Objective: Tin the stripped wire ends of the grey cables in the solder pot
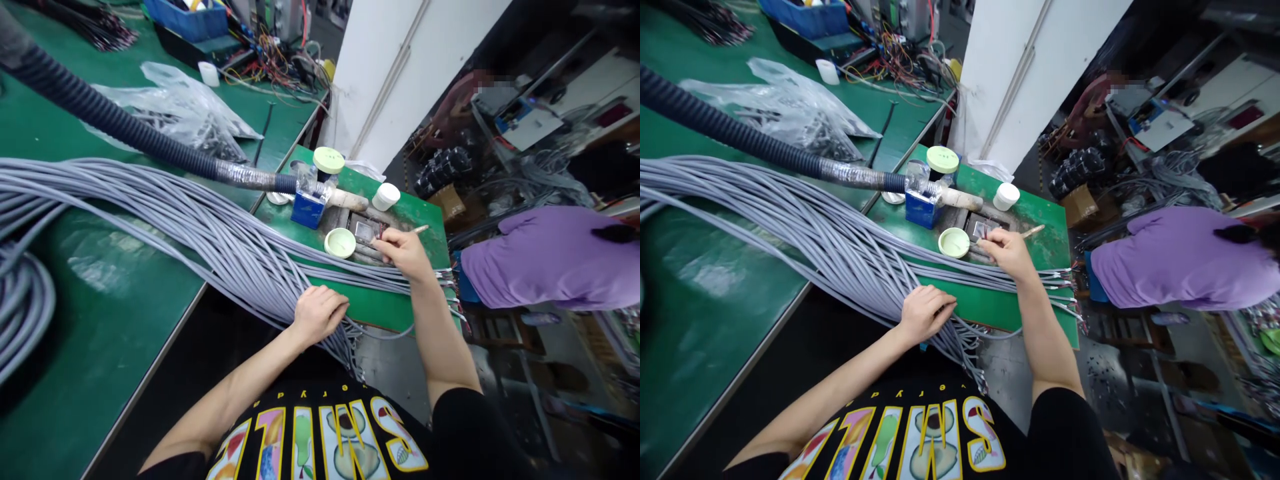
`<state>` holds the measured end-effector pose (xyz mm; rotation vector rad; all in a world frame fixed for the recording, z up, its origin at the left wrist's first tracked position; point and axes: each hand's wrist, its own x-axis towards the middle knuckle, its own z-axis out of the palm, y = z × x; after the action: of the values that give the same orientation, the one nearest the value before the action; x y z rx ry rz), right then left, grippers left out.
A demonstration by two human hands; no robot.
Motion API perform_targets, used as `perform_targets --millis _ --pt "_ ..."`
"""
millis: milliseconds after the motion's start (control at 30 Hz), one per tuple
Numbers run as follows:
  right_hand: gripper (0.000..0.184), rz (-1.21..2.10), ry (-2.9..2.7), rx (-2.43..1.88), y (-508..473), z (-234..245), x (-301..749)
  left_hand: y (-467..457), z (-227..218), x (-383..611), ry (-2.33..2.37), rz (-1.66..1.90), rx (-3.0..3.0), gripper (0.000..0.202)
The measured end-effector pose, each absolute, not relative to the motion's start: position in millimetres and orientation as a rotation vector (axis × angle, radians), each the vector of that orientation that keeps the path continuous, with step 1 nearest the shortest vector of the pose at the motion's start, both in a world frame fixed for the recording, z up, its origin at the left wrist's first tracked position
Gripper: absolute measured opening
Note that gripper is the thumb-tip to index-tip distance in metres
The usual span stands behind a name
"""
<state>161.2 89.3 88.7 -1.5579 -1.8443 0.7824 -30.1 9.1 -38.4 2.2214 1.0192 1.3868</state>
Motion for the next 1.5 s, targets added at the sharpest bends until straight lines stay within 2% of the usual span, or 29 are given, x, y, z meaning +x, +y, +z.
perform_targets --millis 67,200,367,633,733,833,933,1067,1200,1300,1500 --pt "0.028 0.858 -1.794 -1.47 68 90 147 12 -29 -27 0.949 1.449 1.883 0.011" --pt "0.028 0.976 -1.744 -1.371 40 85 125 22 -9 -12 0.713 1.48 1.119 0.029" --pt "0.031 0.971 -1.645 -1.342 27 80 113 27 1 8 0.671 1.583 0.777 0.022" --pt "0.029 1.053 -1.599 -1.388 21 78 123 28 9 12 0.646 1.771 0.988 0.01" --pt "0.027 0.883 -1.768 -1.443 12 76 130 30 9 8 0.706 1.856 1.122 0.006" --pt "0.025 0.642 -1.887 -1.483 1 69 134 35 4 2 0.72 1.996 1.52 0.007" --pt "0.032 0.764 -1.845 -1.426 -6 60 134 38 -2 -1 0.631 2.027 1.894 0.014" --pt "0.036 1.02 -1.669 -1.404 -9 52 134 33 -7 0 0.656 1.868 1.76 0.011" --pt "0.034 1.067 -1.574 -1.44 -16 49 128 16 -9 7 0.709 1.554 1.075 0.032" --pt "0.036 1.105 -1.598 -1.455 -23 54 128 6 -7 8 0.568 1.217 0.861 0.036" --pt "0.018 1.104 -1.837 -1.403 -22 89 166 -3 9 -3 0.352 0.991 0.703 0.039"
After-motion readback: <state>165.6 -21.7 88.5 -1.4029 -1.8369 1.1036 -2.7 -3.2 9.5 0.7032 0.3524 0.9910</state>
